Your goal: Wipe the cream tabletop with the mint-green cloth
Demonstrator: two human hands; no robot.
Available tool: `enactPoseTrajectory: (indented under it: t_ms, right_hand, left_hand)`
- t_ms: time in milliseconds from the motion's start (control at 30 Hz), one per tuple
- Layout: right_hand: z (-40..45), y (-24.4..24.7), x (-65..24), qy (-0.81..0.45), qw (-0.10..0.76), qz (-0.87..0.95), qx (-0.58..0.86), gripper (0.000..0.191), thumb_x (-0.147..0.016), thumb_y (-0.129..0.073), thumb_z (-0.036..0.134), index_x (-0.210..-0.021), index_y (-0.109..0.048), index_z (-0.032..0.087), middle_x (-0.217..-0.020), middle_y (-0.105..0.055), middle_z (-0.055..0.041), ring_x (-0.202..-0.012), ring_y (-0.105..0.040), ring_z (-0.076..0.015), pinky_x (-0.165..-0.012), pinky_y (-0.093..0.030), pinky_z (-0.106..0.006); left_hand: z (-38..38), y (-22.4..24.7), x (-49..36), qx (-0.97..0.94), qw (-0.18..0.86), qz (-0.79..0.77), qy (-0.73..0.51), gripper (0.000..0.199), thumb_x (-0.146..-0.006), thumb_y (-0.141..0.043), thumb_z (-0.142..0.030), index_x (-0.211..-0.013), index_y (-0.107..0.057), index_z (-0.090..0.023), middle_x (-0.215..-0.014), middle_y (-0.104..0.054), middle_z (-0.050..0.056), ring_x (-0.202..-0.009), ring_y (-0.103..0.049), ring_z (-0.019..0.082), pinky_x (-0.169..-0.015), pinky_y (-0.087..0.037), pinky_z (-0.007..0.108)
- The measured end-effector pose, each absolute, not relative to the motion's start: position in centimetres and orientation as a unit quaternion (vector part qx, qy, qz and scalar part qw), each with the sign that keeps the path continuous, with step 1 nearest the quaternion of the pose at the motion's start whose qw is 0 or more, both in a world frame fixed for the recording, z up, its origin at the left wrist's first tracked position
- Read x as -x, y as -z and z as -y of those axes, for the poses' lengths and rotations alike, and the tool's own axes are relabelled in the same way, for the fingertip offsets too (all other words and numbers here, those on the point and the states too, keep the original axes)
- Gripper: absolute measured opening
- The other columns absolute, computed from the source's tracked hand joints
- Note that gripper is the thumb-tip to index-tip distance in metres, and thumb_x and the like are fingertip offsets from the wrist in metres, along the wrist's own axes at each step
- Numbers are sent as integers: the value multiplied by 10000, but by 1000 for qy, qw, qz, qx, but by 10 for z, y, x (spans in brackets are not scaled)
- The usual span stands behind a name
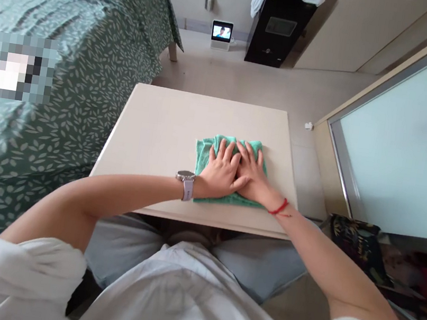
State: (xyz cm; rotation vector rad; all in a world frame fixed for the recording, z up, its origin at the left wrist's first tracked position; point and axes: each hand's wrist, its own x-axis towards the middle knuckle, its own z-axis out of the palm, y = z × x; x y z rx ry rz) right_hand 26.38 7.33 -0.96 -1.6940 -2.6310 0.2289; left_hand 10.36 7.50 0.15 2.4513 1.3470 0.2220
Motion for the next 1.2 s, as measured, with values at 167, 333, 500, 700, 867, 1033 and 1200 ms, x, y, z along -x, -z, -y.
enactPoseTrajectory:
  t_ms: [167, 333, 500, 700, 867, 1033, 1200]
  right_hand:
    - [-164, 17, -280, -54, 25, 829, 556, 753, -1127, -486, 368, -1852, -352, 220, -1925, -288, -184, -1765, -224, -464, -1379, -250, -788]
    - [-235, 25, -290, -55, 45, 813, 577, 719, -1162, -436, 408, -1847, -351, 206, -1919, -294, -193, -1755, -235, -474, -1367, -235, -807]
    - [-270, 26, -296, -76, 85, 806, 581, 671, -1192, -360, 434, -1819, -406, 200, -1896, -351, -188, -1743, -277, -462, -1373, -178, -828]
    - [-270, 26, -296, -64, 75, 803, 588, 672, -1186, -346, 459, -1818, -414, 240, -1910, -340, -145, -1756, -265, -447, -1401, -190, -799]
    - [-239, 30, -291, -54, 62, 797, 598, 737, -1163, -402, 428, -1871, -279, 265, -1936, -281, -130, -1776, -218, -449, -1394, -220, -806]
    - [-174, 28, -288, -59, 55, 800, 595, 764, -1116, -489, 393, -1850, -344, 237, -1938, -273, -141, -1777, -206, -455, -1395, -218, -805]
    - [-86, 20, -294, -59, 33, 814, 577, 799, -1093, -540, 370, -1853, -341, 223, -1932, -290, -154, -1776, -224, -449, -1407, -231, -770]
  left_hand:
    - [-164, 2, -120, -864, 142, -470, -109, 726, -1142, -469, -576, -1657, -546, -69, -1844, -347, 304, -1763, -221, 506, -1384, -230, 779]
    - [-234, 3, -131, -869, 127, -465, -115, 706, -1168, -416, -565, -1681, -533, -95, -1807, -414, 277, -1737, -277, 459, -1386, -249, 732]
    - [-266, -3, -139, -865, 121, -472, -118, 647, -1175, -420, -491, -1677, -547, -103, -1728, -516, 259, -1666, -411, 418, -1381, -297, 659]
    - [-259, -8, -139, -861, 111, -485, -105, 637, -1186, -396, -443, -1702, -521, -92, -1811, -436, 246, -1720, -343, 413, -1402, -259, 652]
    - [-231, -7, -133, -865, 112, -481, -90, 661, -1178, -434, -463, -1723, -504, -95, -1867, -353, 237, -1770, -253, 422, -1421, -216, 674]
    - [-175, -4, -129, -875, 112, -464, -82, 689, -1161, -473, -500, -1706, -519, -81, -1870, -337, 254, -1773, -237, 454, -1411, -227, 713]
    - [-90, -6, -132, -870, 135, -469, -77, 727, -1141, -536, -534, -1688, -528, -55, -1872, -310, 283, -1775, -212, 494, -1404, -212, 767]
